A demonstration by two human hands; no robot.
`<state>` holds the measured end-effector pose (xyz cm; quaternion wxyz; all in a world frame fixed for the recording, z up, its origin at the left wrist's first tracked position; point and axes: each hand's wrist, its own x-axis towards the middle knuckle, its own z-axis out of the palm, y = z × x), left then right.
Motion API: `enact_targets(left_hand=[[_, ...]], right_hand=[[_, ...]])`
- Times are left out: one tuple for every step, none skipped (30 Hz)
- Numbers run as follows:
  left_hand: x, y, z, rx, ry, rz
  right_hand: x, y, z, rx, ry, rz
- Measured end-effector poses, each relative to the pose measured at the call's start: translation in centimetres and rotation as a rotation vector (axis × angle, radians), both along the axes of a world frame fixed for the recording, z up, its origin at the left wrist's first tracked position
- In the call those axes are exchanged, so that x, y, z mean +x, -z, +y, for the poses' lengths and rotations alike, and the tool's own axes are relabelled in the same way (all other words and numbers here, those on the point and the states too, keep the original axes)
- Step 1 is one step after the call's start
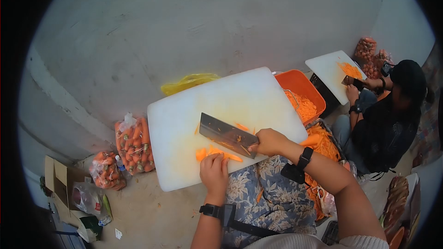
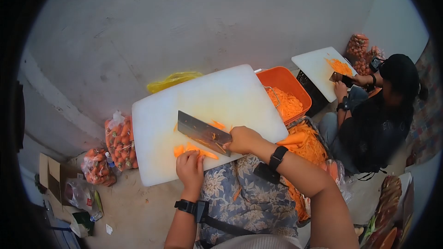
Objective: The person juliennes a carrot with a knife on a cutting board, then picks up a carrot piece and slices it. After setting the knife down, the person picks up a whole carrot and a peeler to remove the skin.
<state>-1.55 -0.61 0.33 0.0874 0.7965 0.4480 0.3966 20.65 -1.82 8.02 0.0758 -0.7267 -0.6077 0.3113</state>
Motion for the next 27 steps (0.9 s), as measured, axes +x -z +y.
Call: enact_targets(left_hand=[[0.0, -0.1, -0.2, 0.001, -0.008, 0.001], [-0.1, 0.1, -0.5, -0.008, -0.003, 0.02], [0.0, 0.1, -0.3, 0.003, -0.007, 0.008], [0.1, 0.1, -0.2, 0.018, -0.011, -0.002], [0.2, 0.1, -0.1, 0.03, -0.01, 0.011], [0.1, 0.1, -0.1, 0.041, -0.01, 0.023], [-0.1, 0.2, -0.1, 0.053, -0.009, 0.039], [-0.2, 0.3, 0.0, 0.065, -0.004, 0.061], [-0.1, 0.4, 0.0, 0.064, -0.006, 0.063], [-0.1, 0.5, 0.1, 0.064, -0.007, 0.068], [-0.1, 0.5, 0.0, 0.076, 0.003, 0.098], [-0.1, 0.4, -0.2, 0.067, -0.003, 0.097], [0.0, 0.3, -0.1, 0.058, -0.011, 0.086], [0.0, 0.5, 0.0, 0.072, -0.011, 0.101], [0.1, 0.6, 0.1, 0.087, 0.002, 0.111], [0.0, 0.8, 0.2, 0.094, -0.001, 0.114], [0.0, 0.9, 0.2, 0.097, -0.007, 0.117], [0.0, 0.8, 0.1, 0.101, 0.0, 0.131], [0.1, 0.7, 0.1, 0.097, 0.003, 0.123], [0.0, 0.5, 0.1, 0.096, 0.003, 0.112], [-0.5, 0.5, -0.1, 0.106, 0.002, 0.111], [-0.5, 0.7, -0.1, 0.109, -0.01, 0.125], [-0.1, 1.0, 0.2, 0.115, -0.019, 0.13], [-0.1, 1.1, 0.2, 0.099, -0.033, 0.139], [0.3, 0.9, 0.4, 0.108, -0.033, 0.13], [0.3, 0.8, 0.4, 0.11, -0.012, 0.115], [-0.1, 0.8, 0.1, 0.105, 0.003, 0.108]], right_hand=[[0.4, -0.3, 0.1, -0.063, 0.038, 0.044], [0.8, -0.5, 0.2, -0.094, 0.043, 0.045], [1.4, -0.5, 0.2, -0.094, 0.046, 0.056], [1.8, -0.5, 0.2, -0.104, 0.083, 0.095], [2.2, -0.6, 0.4, -0.109, 0.119, 0.136], [3.0, -0.7, 0.5, -0.108, 0.12, 0.15], [3.7, -0.7, 0.5, -0.097, 0.12, 0.171], [4.4, -0.7, 0.6, -0.084, 0.15, 0.144], [5.3, -0.7, 0.7, -0.072, 0.183, 0.12], [6.4, -0.4, 0.8, -0.046, 0.217, 0.129], [7.6, 0.0, 0.8, -0.022, 0.253, 0.143], [8.7, 0.6, 0.8, 0.009, 0.288, 0.138], [10.0, 0.8, 0.9, 0.04, 0.323, 0.121], [11.3, 0.7, 0.8, 0.054, 0.334, 0.138], [12.4, 0.4, 0.5, 0.077, 0.38, 0.14], [13.6, 0.2, 0.2, 0.097, 0.425, 0.142], [15.1, 0.3, 0.3, 0.101, 0.435, 0.155], [16.6, 0.5, 0.5, 0.097, 0.496, 0.151], [17.3, 1.0, 0.2, 0.091, 0.554, 0.146], [17.5, 1.7, -0.2, 0.092, 0.555, 0.157], [17.9, 1.8, -0.5, 0.141, 0.606, 0.133], [19.1, 1.2, -0.3, 0.212, 0.658, 0.093], [19.4, 1.8, -0.2, 0.279, 0.681, 0.044], [19.4, 3.1, 0.0, 0.375, 0.704, -0.081], [19.0, 3.2, -0.1, 0.46, 0.724, -0.201], [19.3, 3.1, -0.1, 0.462, 0.72, -0.199], [18.7, 1.9, -0.5, 0.423, 0.687, -0.133]])
